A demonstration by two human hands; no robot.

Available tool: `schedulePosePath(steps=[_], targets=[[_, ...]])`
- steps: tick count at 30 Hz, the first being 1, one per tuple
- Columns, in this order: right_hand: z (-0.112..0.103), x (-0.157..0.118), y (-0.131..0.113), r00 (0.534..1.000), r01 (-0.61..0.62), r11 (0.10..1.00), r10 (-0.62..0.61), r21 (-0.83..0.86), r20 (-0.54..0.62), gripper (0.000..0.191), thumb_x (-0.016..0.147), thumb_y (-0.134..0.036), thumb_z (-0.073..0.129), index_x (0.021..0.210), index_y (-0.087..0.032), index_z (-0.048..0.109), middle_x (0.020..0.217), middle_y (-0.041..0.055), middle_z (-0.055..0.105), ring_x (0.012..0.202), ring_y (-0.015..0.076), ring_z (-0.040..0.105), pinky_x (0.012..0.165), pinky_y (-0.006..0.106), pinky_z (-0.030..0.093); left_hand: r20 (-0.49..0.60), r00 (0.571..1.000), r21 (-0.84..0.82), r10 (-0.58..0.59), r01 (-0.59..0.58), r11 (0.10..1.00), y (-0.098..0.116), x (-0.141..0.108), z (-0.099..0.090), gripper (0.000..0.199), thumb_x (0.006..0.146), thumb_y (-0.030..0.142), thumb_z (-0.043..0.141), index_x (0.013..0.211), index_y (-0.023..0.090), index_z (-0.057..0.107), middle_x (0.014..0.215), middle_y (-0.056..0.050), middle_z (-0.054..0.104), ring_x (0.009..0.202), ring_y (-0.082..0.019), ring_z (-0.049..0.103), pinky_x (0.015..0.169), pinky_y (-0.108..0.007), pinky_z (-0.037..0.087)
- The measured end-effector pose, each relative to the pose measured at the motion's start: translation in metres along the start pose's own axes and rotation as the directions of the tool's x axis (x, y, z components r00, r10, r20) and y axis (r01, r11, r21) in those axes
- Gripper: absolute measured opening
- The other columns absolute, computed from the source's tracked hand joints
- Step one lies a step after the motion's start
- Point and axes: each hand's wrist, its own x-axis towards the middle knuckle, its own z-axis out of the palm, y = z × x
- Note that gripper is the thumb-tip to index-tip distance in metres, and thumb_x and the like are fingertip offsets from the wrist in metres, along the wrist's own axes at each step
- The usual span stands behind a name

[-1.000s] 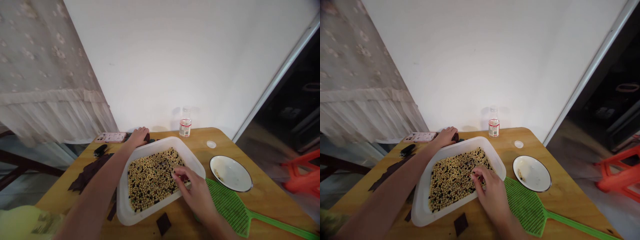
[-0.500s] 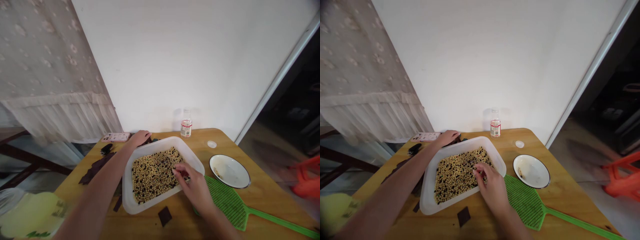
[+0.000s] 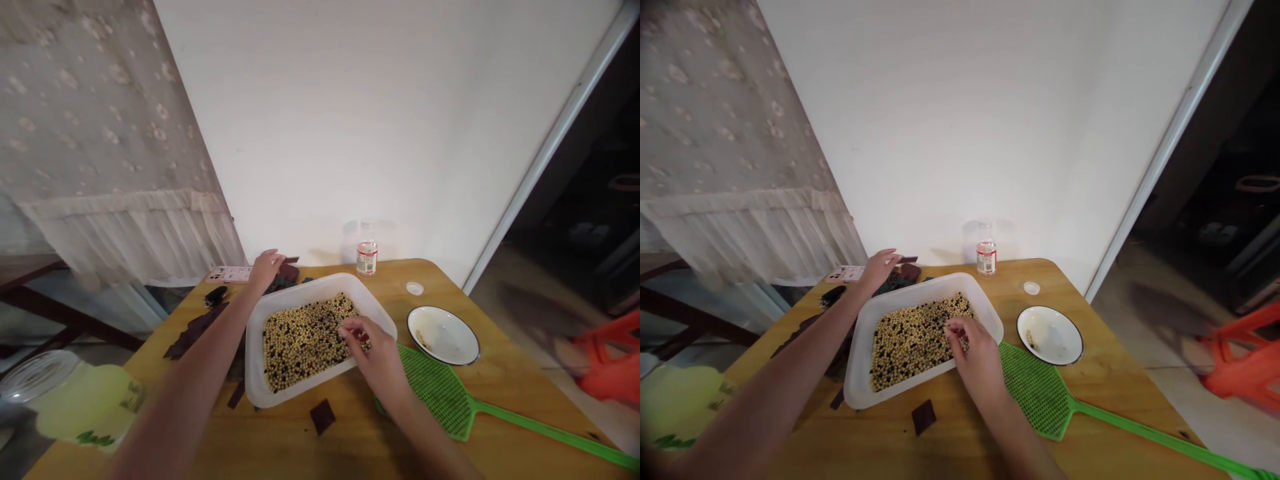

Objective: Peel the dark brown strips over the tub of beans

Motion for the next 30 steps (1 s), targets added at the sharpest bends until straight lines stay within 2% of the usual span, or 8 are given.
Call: schedulePosePath(steps=[3, 6, 9, 12, 14, 17, 22, 30], targets=[[-0.004, 0.002, -0.003, 0.999, -0.022, 0.996, 0.026, 0.082, -0.048, 0.014, 0.088, -0.032, 0.057, 0.092, -0.021, 0.064, 0.090, 0.0065, 0.073, 0.082, 0.0190, 0.069, 0.074, 0.032, 0.055, 0.001, 0.995, -0.292, -0.098, 0.094, 0.952, 0.021, -0.041, 0.006, 0.034, 0.091, 0.034, 0.056, 0.120, 0.016, 0.055, 0.120, -0.009, 0.061, 0.100, -0.022, 0.063, 0.084, -0.043, 0.054], [-0.010, 0.003, -0.008, 0.994, -0.017, 0.981, 0.037, 0.192, -0.103, 0.018, 0.085, -0.037, 0.061, 0.094, -0.021, 0.061, 0.090, 0.0058, 0.073, 0.086, 0.0188, 0.069, 0.081, 0.035, 0.055, 0.123, 0.976, -0.510, -0.182, 0.219, 0.832, 0.039, -0.096, 0.026, 0.027, 0.095, 0.029, 0.048, 0.111, 0.013, 0.061, 0.108, -0.011, 0.071, 0.097, -0.020, 0.069, 0.085, -0.035, 0.055], [-0.016, 0.002, -0.015, 0.991, 0.016, 0.957, 0.023, 0.288, -0.132, 0.021, 0.083, -0.040, 0.064, 0.093, -0.023, 0.058, 0.083, 0.0026, 0.073, 0.090, 0.0183, 0.069, 0.087, 0.037, 0.054, 0.277, 0.931, -0.627, -0.237, 0.362, 0.690, 0.050, -0.145, 0.047, 0.022, 0.092, 0.027, 0.054, 0.102, 0.012, 0.066, 0.104, -0.014, 0.074, 0.094, -0.024, 0.072, 0.081, -0.033, 0.058], [-0.018, 0.000, -0.020, 0.997, 0.029, 0.949, -0.004, 0.314, -0.078, 0.015, 0.078, -0.032, 0.071, 0.087, -0.023, 0.063, 0.084, 0.0026, 0.072, 0.103, 0.0194, 0.065, 0.097, 0.039, 0.048, 0.369, 0.891, -0.688, -0.266, 0.454, 0.567, 0.052, -0.175, 0.059, 0.024, 0.087, 0.033, 0.061, 0.100, 0.014, 0.067, 0.108, -0.014, 0.073, 0.096, -0.025, 0.071, 0.084, -0.034, 0.057], [-0.017, -0.002, -0.023, 1.000, 0.000, 0.952, 0.007, 0.306, -0.021, 0.013, 0.077, -0.028, 0.072, 0.087, -0.023, 0.065, 0.086, 0.0032, 0.073, 0.100, 0.0196, 0.066, 0.096, 0.039, 0.049, 0.420, 0.870, -0.723, -0.260, 0.494, 0.483, 0.050, -0.184, 0.059, 0.029, 0.083, 0.038, 0.066, 0.099, 0.015, 0.068, 0.109, -0.013, 0.073, 0.100, -0.025, 0.070, 0.088, -0.035, 0.055], [-0.015, -0.003, -0.026, 0.997, -0.067, 0.934, 0.054, 0.350, 0.048, 0.015, 0.077, -0.027, 0.070, 0.091, -0.022, 0.064, 0.084, 0.0027, 0.074, 0.084, 0.0176, 0.071, 0.083, 0.035, 0.057, 0.525, 0.830, -0.737, -0.189, 0.555, 0.387, 0.044, -0.187, 0.054, 0.037, 0.074, 0.044, 0.074, 0.097, 0.014, 0.069, 0.106, -0.013, 0.074, 0.104, -0.028, 0.068, 0.090, -0.036, 0.053], [-0.015, -0.002, -0.029, 0.984, -0.138, 0.919, 0.084, 0.369, 0.159, 0.013, 0.076, -0.027, 0.070, 0.086, -0.021, 0.064, 0.080, 0.0024, 0.073, 0.076, 0.0160, 0.071, 0.070, 0.028, 0.060, 0.636, 0.761, -0.651, -0.131, 0.620, 0.438, 0.038, -0.184, 0.040, 0.042, 0.069, 0.037, 0.080, 0.103, 0.015, 0.070, 0.098, -0.012, 0.077, 0.098, -0.027, 0.070, 0.081, -0.031, 0.056], [-0.018, 0.004, -0.040, 0.931, -0.125, 0.969, 0.040, 0.212, 0.364, 0.006, 0.081, -0.025, 0.065, 0.087, -0.023, 0.067, 0.084, 0.0020, 0.072, 0.079, 0.0151, 0.069, 0.071, 0.026, 0.057, 0.657, 0.739, -0.637, -0.149, 0.650, 0.414, 0.035, -0.188, 0.034, 0.036, 0.068, 0.030, 0.079, 0.098, 0.016, 0.067, 0.088, -0.010, 0.078, 0.083, -0.024, 0.075, 0.069, -0.026, 0.057]])
